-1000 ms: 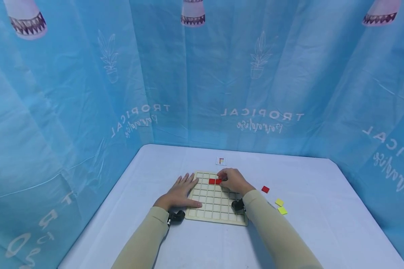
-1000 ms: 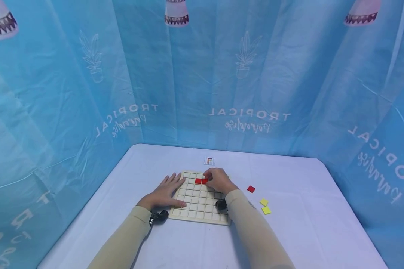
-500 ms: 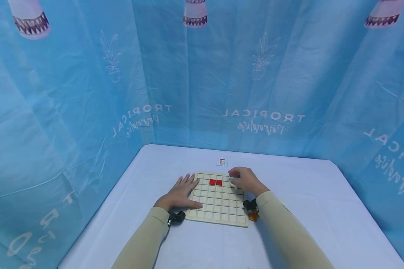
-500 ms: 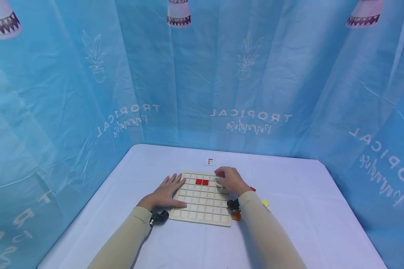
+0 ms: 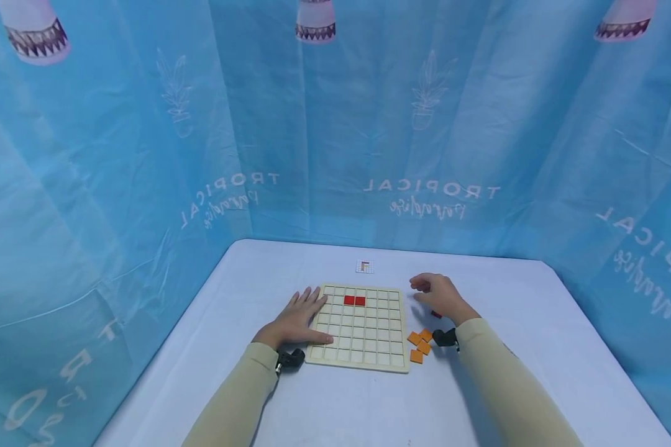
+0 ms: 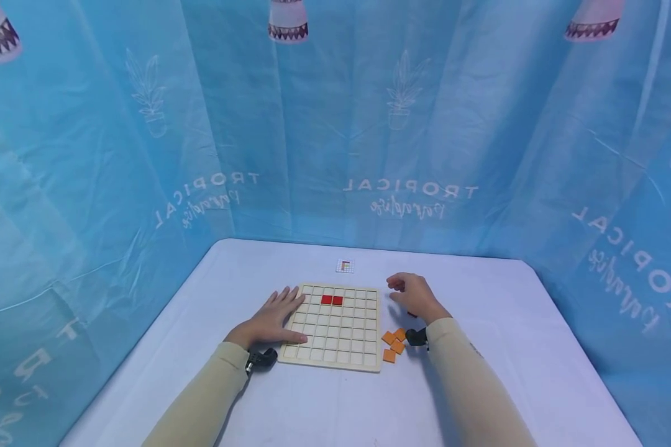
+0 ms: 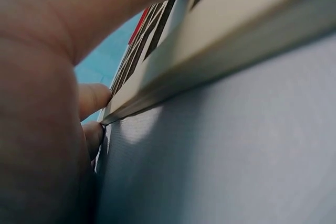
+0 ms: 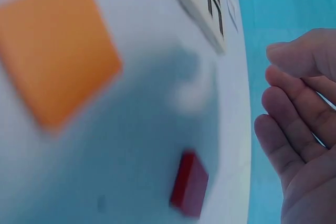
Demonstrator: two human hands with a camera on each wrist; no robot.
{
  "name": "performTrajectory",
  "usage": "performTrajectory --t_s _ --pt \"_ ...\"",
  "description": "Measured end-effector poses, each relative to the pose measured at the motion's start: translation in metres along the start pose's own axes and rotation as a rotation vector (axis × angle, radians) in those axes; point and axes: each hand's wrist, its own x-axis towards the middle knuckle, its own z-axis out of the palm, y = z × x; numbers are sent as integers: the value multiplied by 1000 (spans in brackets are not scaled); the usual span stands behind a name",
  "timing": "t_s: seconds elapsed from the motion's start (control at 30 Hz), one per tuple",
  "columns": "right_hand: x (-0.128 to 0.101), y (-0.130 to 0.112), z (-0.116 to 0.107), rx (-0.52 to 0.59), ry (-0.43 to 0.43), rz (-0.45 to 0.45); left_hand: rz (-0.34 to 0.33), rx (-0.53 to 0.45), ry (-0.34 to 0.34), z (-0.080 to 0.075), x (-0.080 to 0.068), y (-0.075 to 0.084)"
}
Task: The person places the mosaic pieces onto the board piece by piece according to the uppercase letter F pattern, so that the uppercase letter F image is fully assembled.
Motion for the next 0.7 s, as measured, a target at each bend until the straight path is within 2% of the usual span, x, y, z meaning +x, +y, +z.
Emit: performTrajectory --t_s 0.33,0.53,0.7 --pt "-15 31 -20 24 -38 119 -11 3 0 0 1 -2" --pt "-27 46 -27 18 -71 121 -7 -5 10 2 2 -2" --pt "-32 54 -27 40 -62 136 -12 -13 17 3 1 -1"
